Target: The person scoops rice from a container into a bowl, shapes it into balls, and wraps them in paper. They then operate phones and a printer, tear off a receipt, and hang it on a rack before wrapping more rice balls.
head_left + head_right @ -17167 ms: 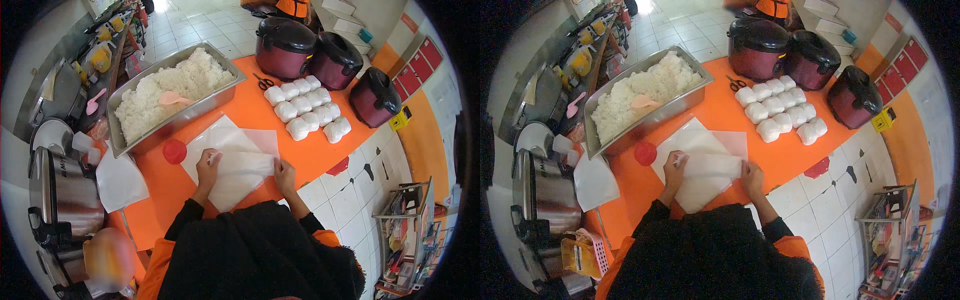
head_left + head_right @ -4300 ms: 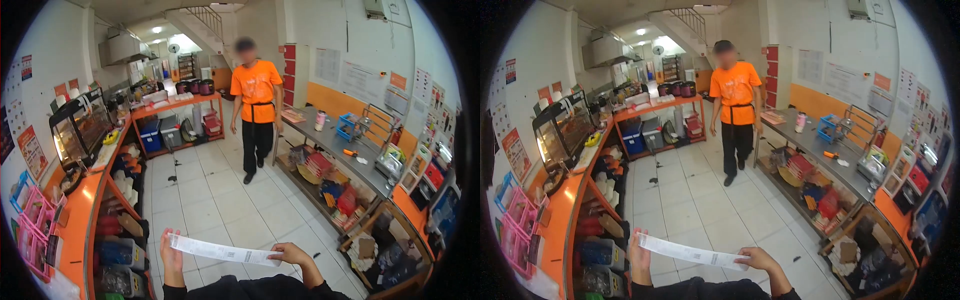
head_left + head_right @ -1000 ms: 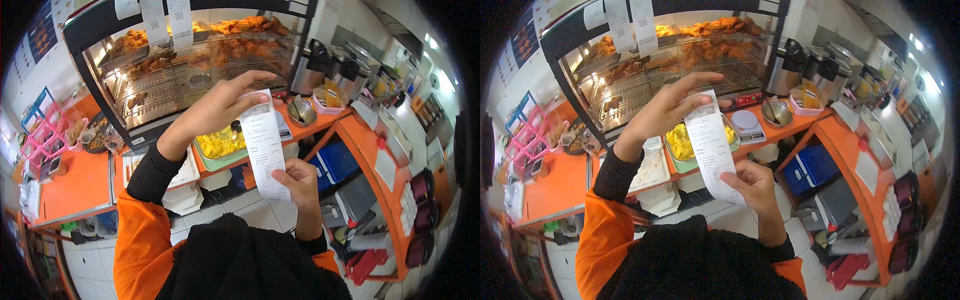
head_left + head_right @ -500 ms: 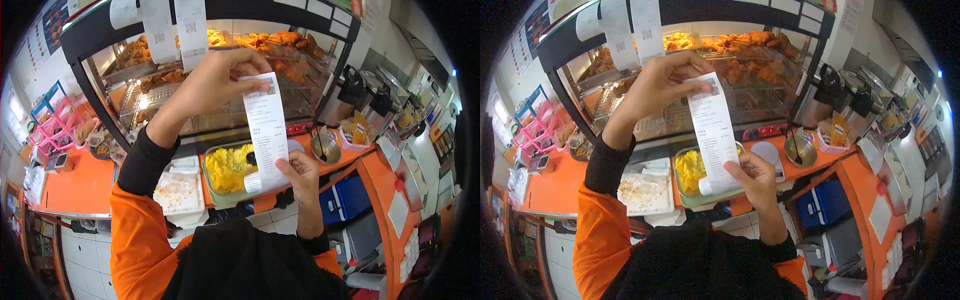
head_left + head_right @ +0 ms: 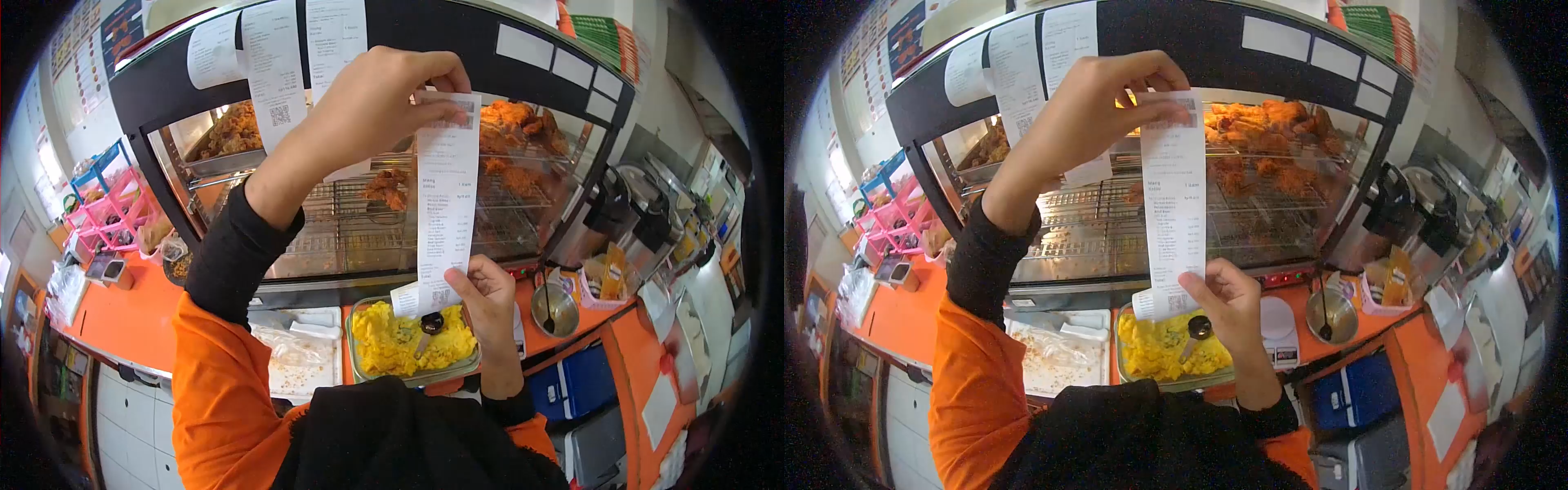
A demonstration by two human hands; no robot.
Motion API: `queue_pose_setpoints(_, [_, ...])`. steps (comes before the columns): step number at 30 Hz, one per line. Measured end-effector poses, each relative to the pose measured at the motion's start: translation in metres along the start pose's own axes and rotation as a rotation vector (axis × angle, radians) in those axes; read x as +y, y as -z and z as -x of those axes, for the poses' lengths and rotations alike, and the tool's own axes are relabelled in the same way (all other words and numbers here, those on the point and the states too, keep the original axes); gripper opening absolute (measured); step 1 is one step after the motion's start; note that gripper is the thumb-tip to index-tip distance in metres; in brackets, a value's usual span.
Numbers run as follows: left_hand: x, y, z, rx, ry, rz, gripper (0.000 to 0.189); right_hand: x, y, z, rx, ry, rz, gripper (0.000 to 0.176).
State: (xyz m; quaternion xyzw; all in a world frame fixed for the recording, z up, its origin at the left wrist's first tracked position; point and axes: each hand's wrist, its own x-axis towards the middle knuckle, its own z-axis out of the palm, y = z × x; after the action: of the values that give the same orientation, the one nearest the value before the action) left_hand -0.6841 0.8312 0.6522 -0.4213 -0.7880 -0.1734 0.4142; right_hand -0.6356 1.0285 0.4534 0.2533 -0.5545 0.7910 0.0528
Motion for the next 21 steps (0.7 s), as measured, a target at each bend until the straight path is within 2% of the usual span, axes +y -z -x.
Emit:
queue_pose_setpoints(3, [-0.006, 0.009, -0.015, 0.042, -0.041, -0.163, 0.020, 0.002, 0.004, -0.015, -0.052, 0.002, 0.016, 0.008])
queue_pose_setpoints(5, [-0.010, 0.017, -0.027, 0.085, -0.056, -0.298, 0.019, 0.004, 0.002, -0.025, -0.079, 0.025, -0.007, 0.015])
queue_pose_setpoints(10, [-0.037, 0.021, -0.057, 0.161, 0.006, -0.511, 0.021, 0.006, 0.002, -0.047, -0.087, 0.109, 0.147, 0.043])
queue_pose_setpoints(13, [-0.044, 0.019, -0.069, 0.224, -0.006, -0.642, 0.020, 0.012, 0.008, -0.053, -0.090, 0.190, 0.201, 0.043])
queue_pose_setpoints(16, [-0.055, 0.018, -0.076, 0.315, -0.130, -0.732, 0.020, 0.017, 0.013, -0.056, -0.116, 0.203, 0.216, 0.044])
queue_pose_setpoints(19, [-0.053, 0.012, -0.078, 0.513, -0.176, -0.792, 0.019, 0.023, 0.019, -0.058, -0.116, 0.235, 0.285, 0.045])
queue_pose_setpoints(21, [-0.057, 0.013, -0.077, 0.374, -0.127, -0.754, 0.019, 0.024, 0.021, -0.059, -0.106, 0.262, 0.337, 0.045])
